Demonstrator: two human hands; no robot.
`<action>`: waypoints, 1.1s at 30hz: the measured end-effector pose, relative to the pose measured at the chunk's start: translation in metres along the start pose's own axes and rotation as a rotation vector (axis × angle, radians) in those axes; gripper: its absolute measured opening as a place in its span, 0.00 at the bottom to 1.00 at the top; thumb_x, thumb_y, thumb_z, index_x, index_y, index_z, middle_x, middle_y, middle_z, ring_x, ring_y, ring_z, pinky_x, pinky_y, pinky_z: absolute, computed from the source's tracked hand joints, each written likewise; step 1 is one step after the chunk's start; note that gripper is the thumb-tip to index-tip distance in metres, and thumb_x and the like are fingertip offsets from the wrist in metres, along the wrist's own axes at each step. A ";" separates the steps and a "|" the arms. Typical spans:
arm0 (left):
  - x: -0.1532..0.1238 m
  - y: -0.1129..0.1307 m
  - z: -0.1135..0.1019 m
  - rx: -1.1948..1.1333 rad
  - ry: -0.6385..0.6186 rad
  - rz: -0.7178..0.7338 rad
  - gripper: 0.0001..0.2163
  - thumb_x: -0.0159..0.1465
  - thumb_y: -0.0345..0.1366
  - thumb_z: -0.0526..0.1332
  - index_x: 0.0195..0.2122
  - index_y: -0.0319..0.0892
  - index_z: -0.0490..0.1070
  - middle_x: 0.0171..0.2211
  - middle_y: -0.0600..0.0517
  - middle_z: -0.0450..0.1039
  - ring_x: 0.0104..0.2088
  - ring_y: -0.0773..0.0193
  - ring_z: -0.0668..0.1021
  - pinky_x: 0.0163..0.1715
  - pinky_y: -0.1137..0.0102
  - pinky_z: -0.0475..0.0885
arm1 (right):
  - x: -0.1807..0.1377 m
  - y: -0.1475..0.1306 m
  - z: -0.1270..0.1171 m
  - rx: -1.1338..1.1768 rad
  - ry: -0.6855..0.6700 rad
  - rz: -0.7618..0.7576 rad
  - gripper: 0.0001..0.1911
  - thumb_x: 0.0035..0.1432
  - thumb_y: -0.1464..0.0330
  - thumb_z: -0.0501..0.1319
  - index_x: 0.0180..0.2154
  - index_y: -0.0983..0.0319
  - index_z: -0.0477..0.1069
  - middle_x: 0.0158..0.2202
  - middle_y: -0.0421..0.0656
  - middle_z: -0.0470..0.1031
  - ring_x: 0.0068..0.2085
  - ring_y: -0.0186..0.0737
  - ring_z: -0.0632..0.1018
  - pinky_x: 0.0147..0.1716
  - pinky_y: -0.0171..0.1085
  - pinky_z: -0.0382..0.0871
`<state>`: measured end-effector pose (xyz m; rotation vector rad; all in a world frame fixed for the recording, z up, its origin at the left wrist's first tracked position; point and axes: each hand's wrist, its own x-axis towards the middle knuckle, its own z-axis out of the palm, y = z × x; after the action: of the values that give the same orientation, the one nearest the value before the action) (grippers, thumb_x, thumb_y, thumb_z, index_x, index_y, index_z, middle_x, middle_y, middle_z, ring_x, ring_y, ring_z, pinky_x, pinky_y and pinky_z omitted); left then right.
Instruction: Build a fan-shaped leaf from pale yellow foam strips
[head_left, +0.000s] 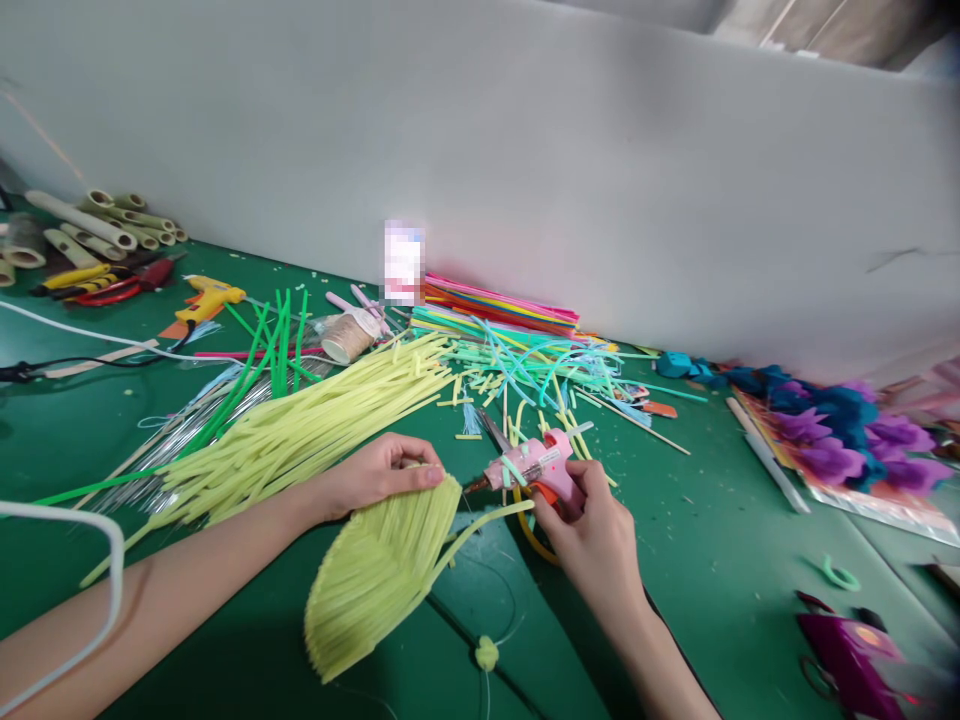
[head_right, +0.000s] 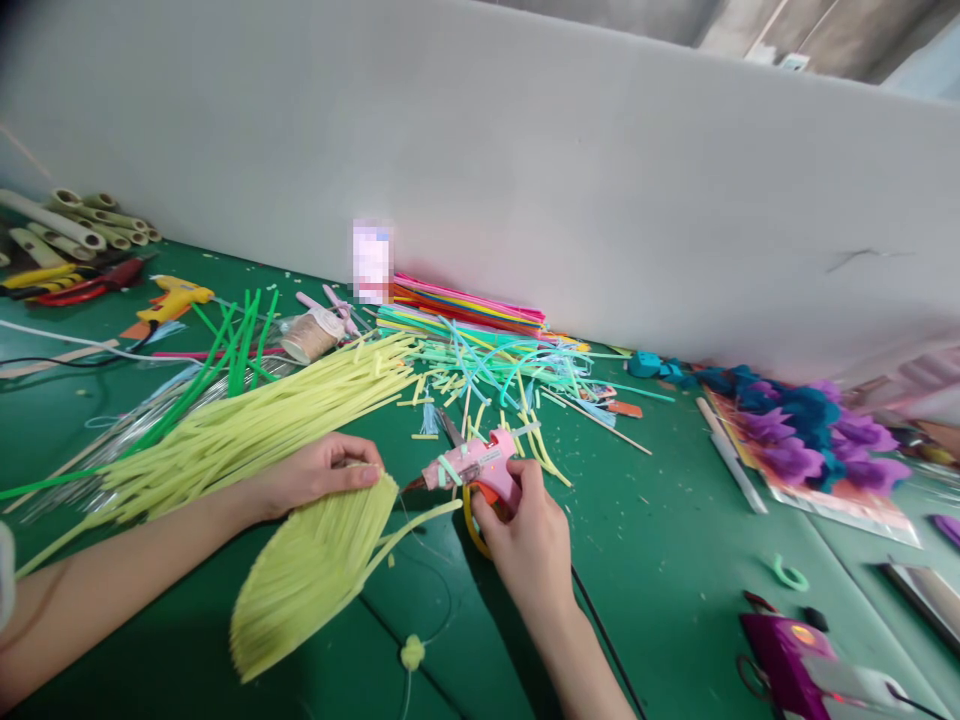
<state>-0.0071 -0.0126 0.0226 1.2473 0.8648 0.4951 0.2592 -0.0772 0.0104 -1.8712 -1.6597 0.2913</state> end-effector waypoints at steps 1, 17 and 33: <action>0.000 0.000 0.000 0.004 0.003 0.006 0.14 0.57 0.47 0.67 0.32 0.40 0.74 0.26 0.55 0.73 0.26 0.68 0.72 0.25 0.77 0.63 | 0.000 0.000 0.000 -0.001 0.004 -0.004 0.14 0.53 0.59 0.60 0.39 0.57 0.60 0.28 0.38 0.74 0.24 0.38 0.72 0.25 0.33 0.64; -0.001 0.002 0.001 -0.033 -0.014 -0.014 0.14 0.57 0.47 0.67 0.31 0.40 0.74 0.25 0.56 0.71 0.25 0.69 0.71 0.23 0.77 0.62 | 0.000 0.000 -0.002 -0.023 0.009 -0.052 0.12 0.54 0.60 0.59 0.38 0.57 0.61 0.27 0.37 0.72 0.23 0.37 0.70 0.24 0.32 0.62; -0.001 0.003 0.001 -0.039 -0.019 -0.008 0.13 0.57 0.46 0.67 0.31 0.40 0.74 0.25 0.56 0.71 0.25 0.69 0.71 0.24 0.77 0.62 | -0.001 0.001 -0.002 -0.015 0.003 -0.049 0.12 0.54 0.60 0.60 0.37 0.57 0.61 0.25 0.36 0.70 0.22 0.36 0.68 0.24 0.32 0.61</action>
<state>-0.0068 -0.0131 0.0255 1.2106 0.8405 0.4908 0.2610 -0.0784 0.0119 -1.8382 -1.7082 0.2561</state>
